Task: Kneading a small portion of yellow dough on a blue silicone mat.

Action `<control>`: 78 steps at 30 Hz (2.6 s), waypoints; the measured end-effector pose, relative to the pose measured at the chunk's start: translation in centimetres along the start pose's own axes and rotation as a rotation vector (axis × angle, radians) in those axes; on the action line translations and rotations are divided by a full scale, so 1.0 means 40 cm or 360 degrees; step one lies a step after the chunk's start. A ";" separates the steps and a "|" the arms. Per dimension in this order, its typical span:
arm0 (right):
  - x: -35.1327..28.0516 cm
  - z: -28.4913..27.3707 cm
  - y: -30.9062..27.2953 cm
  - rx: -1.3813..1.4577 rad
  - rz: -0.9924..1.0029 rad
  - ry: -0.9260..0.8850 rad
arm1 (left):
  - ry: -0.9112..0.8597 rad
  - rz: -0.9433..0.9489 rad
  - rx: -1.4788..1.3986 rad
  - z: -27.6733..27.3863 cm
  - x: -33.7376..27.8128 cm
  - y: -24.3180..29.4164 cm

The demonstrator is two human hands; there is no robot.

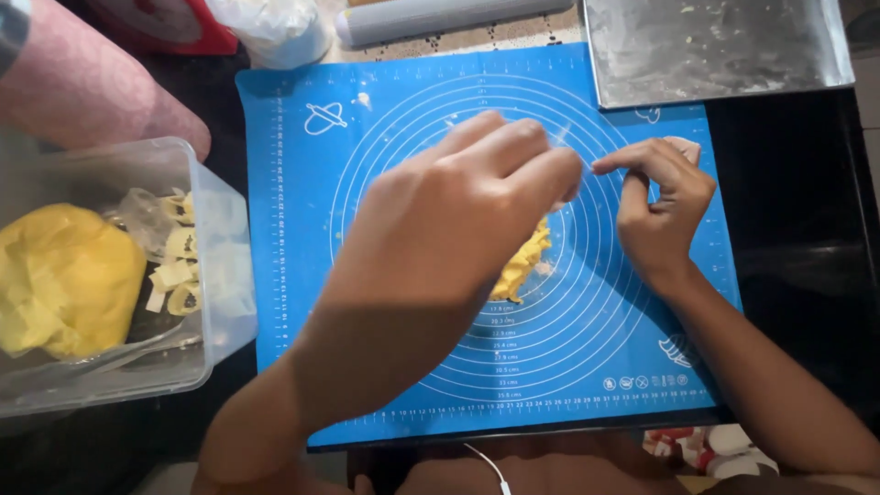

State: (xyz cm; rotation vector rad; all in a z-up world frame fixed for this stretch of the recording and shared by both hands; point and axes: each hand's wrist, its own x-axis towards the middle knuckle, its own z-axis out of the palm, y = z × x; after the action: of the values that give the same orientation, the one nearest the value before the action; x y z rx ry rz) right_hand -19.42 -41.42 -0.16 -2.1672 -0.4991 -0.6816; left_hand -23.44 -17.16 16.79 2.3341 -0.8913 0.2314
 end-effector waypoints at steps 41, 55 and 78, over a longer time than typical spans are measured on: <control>-0.006 0.007 0.002 0.0045 -0.0079 -0.0032 | 0.0080 0.0182 0.0443 0.077 0.004 -0.014; -0.007 0.009 -0.002 0.0056 -0.0080 -0.0064 | -0.0037 0.0095 0.0876 0.032 -0.029 -0.023; -0.005 0.009 -0.008 0.0044 -0.0073 -0.0055 | -0.0187 0.0292 0.0316 0.123 0.011 -0.055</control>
State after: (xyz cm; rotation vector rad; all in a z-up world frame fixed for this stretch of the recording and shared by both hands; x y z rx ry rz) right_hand -19.62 -40.97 -0.30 -2.1505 -0.5744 -0.6594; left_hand -21.94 -19.10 11.98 2.4687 -1.1906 0.2714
